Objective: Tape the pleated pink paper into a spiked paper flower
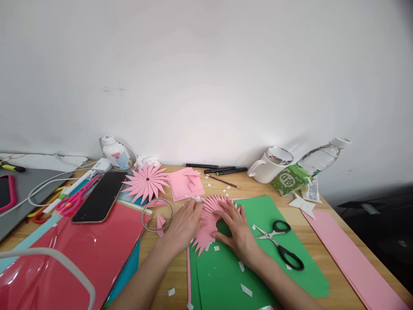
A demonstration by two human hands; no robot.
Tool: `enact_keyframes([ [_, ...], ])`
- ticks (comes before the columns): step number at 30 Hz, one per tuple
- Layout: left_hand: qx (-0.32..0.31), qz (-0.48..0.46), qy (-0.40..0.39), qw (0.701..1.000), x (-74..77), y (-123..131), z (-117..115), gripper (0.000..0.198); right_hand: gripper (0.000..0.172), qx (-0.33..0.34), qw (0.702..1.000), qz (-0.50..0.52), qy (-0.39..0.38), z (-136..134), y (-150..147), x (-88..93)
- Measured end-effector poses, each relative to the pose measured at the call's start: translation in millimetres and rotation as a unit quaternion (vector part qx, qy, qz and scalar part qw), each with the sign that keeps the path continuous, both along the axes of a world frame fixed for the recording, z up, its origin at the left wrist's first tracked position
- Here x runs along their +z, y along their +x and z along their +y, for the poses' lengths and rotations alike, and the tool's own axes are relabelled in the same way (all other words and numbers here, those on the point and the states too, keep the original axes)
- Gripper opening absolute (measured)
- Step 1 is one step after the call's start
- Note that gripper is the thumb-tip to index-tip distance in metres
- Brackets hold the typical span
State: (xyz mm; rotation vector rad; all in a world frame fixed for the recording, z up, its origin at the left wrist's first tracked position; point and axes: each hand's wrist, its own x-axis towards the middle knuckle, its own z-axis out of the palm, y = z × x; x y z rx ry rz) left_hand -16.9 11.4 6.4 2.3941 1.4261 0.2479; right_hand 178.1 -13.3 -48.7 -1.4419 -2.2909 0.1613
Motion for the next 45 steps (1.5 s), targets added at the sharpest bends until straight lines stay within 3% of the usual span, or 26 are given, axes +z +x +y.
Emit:
enact_keyframes([
  [3, 0.012, -0.043, 0.03, 0.999, -7.7, -2.4, -2.2, 0.003, 0.036, 0.003, 1.0, -0.009, -0.002, -0.5, -0.2, 2.8],
  [10, -0.021, -0.11, 0.04, 0.993, -21.8, -3.4, -2.1, 0.015, 0.036, 0.004, 1.0, -0.02, 0.001, -0.6, -0.8, 3.9],
  [15, 0.018, -0.169, 0.071, 0.983, -25.5, -2.9, 2.7, 0.026, 0.036, 0.004, 1.0, -0.017, -0.006, -0.3, -0.7, 3.6],
  [18, 0.018, -0.111, 0.097, 0.989, -21.3, -0.2, 7.7, 0.027, 0.036, 0.004, 1.0, -0.014, -0.008, -0.1, -0.9, 4.1],
  [21, -0.044, 0.024, 0.108, 0.993, -13.2, 2.8, 14.8, 0.029, 0.035, 0.007, 1.0, -0.012, -0.013, 0.0, -1.0, 5.4],
  [24, -0.098, 0.073, 0.11, 0.986, -6.4, 2.9, 22.5, 0.028, 0.035, 0.007, 1.0, -0.01, -0.017, 0.1, -1.0, 6.9],
  [33, -0.156, 0.109, 0.131, 0.973, -6.8, -3.5, 31.7, 0.023, 0.034, 0.005, 1.0, -0.004, -0.015, 0.0, -1.8, 7.4],
  [45, -0.18, 0.077, 0.137, 0.971, -11.5, -6.7, 37.2, 0.021, 0.036, 0.001, 1.0, -0.012, 0.012, 0.4, -2.4, 5.0],
])
